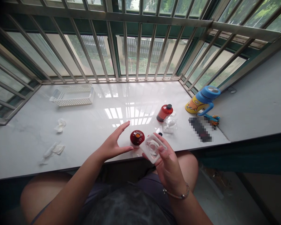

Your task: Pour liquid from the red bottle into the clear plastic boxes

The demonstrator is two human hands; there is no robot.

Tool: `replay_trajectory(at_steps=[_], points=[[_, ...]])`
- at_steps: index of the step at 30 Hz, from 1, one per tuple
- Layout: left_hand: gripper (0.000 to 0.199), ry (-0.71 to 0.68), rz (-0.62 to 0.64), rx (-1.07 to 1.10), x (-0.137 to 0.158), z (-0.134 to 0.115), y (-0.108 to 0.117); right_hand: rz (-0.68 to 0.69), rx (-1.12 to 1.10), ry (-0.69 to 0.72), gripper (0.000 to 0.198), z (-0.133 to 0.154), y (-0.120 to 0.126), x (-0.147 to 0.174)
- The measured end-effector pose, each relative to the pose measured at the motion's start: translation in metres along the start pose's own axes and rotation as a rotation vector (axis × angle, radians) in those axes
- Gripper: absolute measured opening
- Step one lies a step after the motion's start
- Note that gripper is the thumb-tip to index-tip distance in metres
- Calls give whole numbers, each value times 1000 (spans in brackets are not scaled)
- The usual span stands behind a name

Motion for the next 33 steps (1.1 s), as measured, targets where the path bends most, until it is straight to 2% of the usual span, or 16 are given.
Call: replay_trajectory(at_steps=[4,7,10,14,18,21,23,27,33], points=[[103,29,201,68,-24,21,-15,-42,12,77,66,5,12,-7],[97,24,236,104,-31,29,-24,-37,2,104,67,3,17,-12],[93,6,150,111,-28,31,-25,-24,17,121,65,0,20,-16],[74,-22,4,152,-6,20,-23,-5,38,115,67,-7,21,-21],[72,73,-72,220,19,9,-24,15,46,103,73,-16,20,-27],[81,188,-110,102,36,3,-23,33,46,87,71,-26,17,-31],[92,200,-148,3,44,-1,-21,43,41,76,69,-33,15,-34],[103,130,-195,-141,53,-10,-18,48,46,50,71,-42,9,-36],[97,3,-232,-352,55,-25,-15,47,161,86,71,-40,0,-37]])
Point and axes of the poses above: each hand's wrist, its own x-axis away from the middle knuckle, its own y-axis out of the back of the hand, z = x × y, the point moved 7 cm from there along -x, towards the middle knuckle, and after that the axes turned 13 degrees about z, right-handed, at the moved point
